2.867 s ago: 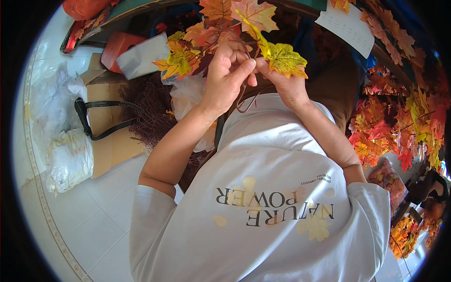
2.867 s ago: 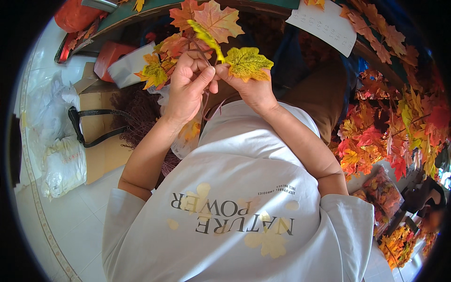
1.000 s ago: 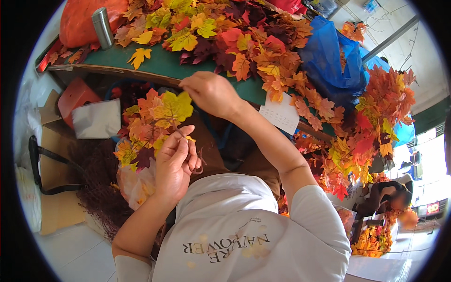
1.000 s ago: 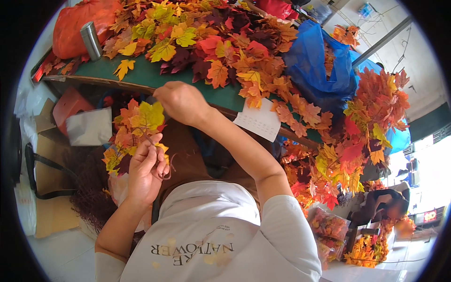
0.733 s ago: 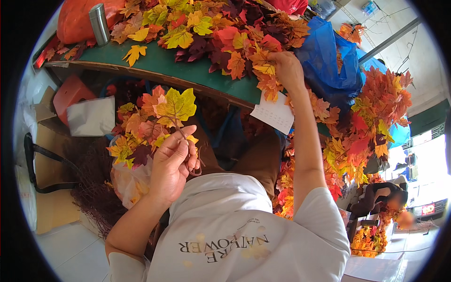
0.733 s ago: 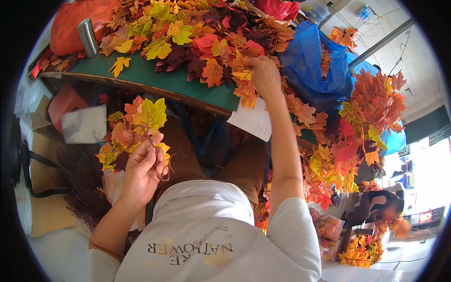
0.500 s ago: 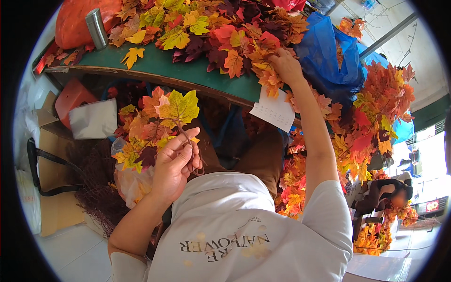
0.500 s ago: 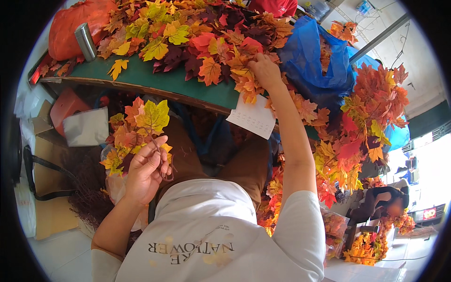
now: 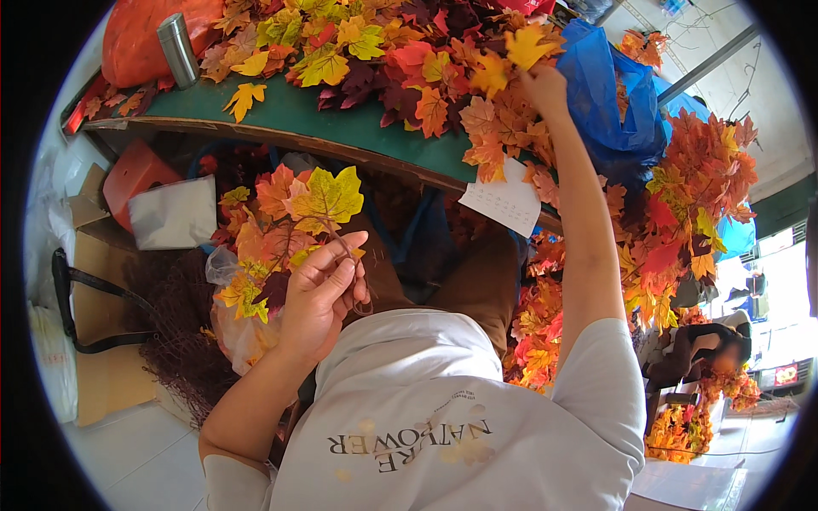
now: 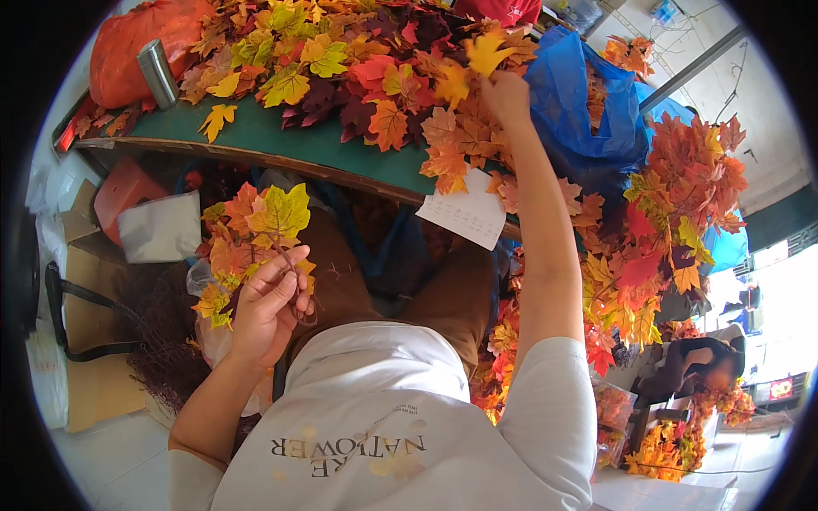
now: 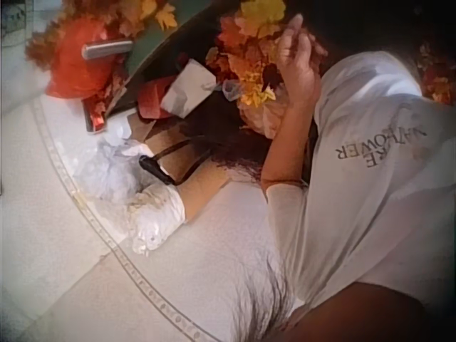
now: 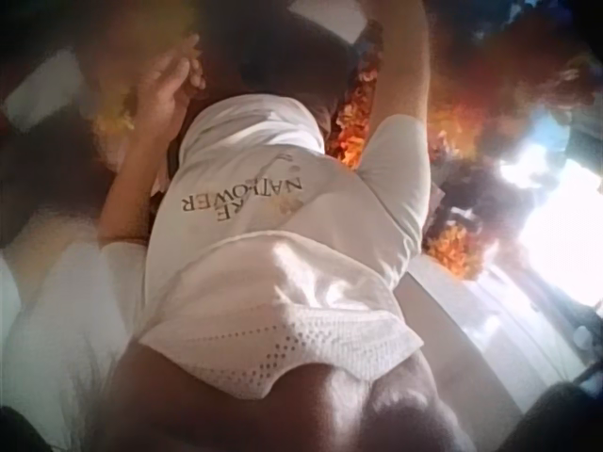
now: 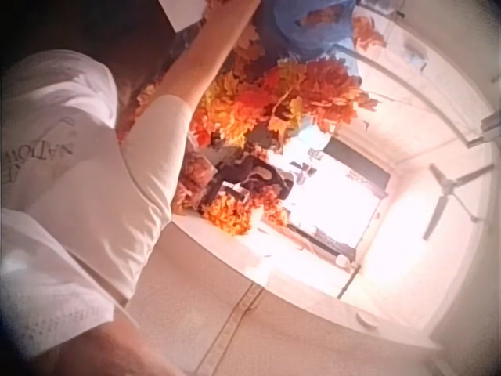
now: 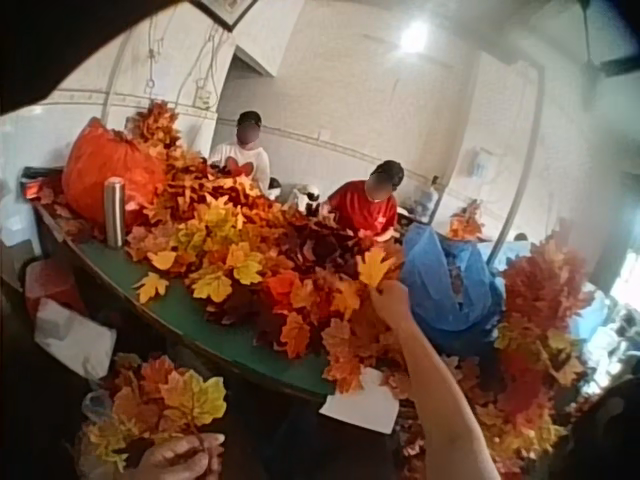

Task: Assembling artificial autumn leaves onto branches or wire stems at a workbench.

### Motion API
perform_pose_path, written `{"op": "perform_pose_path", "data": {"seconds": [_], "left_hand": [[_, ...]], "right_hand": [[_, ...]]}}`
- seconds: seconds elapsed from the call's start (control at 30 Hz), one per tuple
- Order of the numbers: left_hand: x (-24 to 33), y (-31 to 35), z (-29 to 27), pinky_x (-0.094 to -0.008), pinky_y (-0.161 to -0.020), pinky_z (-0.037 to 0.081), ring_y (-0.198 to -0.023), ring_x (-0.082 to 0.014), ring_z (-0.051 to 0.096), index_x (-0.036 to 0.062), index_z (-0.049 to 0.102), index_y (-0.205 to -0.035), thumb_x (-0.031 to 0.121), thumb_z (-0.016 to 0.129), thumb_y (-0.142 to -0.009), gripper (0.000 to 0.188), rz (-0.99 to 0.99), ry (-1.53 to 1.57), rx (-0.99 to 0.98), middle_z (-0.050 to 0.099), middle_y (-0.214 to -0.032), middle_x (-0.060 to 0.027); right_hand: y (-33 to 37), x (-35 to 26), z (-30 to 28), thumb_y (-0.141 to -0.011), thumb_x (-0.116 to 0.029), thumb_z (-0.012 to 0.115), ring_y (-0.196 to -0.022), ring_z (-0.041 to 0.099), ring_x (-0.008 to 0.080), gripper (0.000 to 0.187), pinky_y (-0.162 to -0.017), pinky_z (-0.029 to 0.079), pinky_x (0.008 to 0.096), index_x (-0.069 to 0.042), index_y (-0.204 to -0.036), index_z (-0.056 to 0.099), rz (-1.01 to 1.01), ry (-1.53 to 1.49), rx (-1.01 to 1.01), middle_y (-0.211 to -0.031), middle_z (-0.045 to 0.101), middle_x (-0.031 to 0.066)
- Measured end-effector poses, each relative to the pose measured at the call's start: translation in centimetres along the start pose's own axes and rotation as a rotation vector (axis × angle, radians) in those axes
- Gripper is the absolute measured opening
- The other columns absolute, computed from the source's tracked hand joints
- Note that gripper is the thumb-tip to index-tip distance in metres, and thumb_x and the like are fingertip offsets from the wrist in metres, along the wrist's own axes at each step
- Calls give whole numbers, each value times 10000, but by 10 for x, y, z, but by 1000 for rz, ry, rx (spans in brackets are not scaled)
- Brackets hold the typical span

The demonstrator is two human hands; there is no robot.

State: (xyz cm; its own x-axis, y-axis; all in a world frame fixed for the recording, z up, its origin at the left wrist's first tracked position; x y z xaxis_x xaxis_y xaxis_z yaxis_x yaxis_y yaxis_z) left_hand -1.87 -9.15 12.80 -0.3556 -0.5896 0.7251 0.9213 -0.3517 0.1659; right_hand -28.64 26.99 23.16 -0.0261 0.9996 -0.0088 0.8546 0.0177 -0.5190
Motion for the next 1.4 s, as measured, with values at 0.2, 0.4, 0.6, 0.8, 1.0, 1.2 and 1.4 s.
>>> {"op": "perform_pose_path", "data": {"seconds": [0.2,0.4,0.6,0.8,1.0,1.2,1.4], "left_hand": [[2,-3,4,-235,-669,445,-698,-94,511,-6,466,-1273,65,497,-921,360,1,-61,11,524,-855,-15],[1,0,-4,-205,-633,448,-679,-90,546,-1,479,-1271,31,526,-897,379,54,-77,-9,559,-843,-14],[3,-2,1,-230,-559,454,-648,-101,550,-16,471,-1270,26,541,-889,389,100,-131,11,547,-808,-21],[4,-3,-4,-247,-542,467,-639,-112,560,-9,464,-1273,19,577,-865,424,144,-140,36,545,-750,-21],[2,-4,-9,-237,-524,462,-607,-112,562,-38,438,-1277,21,585,-864,442,208,-128,103,567,-721,-24],[0,-3,-12,-225,-536,454,-616,-111,554,-36,411,-1298,9,577,-861,470,205,-130,138,545,-712,-15],[0,-3,-11,-218,-543,443,-631,-111,548,-22,417,-1302,5,575,-859,472,200,-131,138,524,-721,-6]], "right_hand": [[-9,70,37,-847,-52,626,-741,631,157,143,-559,561,224,45,-943,585,767,-1997,-40,-862,622,116],[44,-2,24,-852,-72,622,-789,624,136,164,-675,573,208,6,-995,602,620,-1952,24,-898,630,59],[82,-82,13,-866,-41,591,-830,639,175,157,-730,571,247,48,-994,601,512,-2244,-229,-937,637,122],[213,-200,-10,-830,-51,642,-803,641,184,209,-715,560,289,22,-1019,593,576,-2049,-301,-935,642,109],[277,-256,0,-848,-79,632,-776,644,176,161,-713,554,282,9,-980,601,801,-2285,-428,-905,647,102],[287,-270,0,-893,-154,584,-618,599,165,174,-569,506,277,11,-943,599,833,-2462,-602,-847,642,94],[289,-271,0,-899,-189,577,-584,585,162,207,-515,475,283,12,-945,594,861,-2455,-619,-832,639,92]]}}
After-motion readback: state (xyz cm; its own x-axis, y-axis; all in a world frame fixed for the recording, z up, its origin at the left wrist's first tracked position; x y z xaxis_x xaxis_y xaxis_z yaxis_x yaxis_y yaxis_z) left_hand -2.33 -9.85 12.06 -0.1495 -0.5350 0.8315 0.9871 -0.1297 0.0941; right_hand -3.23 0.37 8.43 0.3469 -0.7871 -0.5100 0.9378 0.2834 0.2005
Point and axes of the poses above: each hand's wrist, its own y-axis away from the middle knuckle, its own z-axis out of the palm, x = y × z, the point moved 6 cm from there along -y, towards the middle knuckle
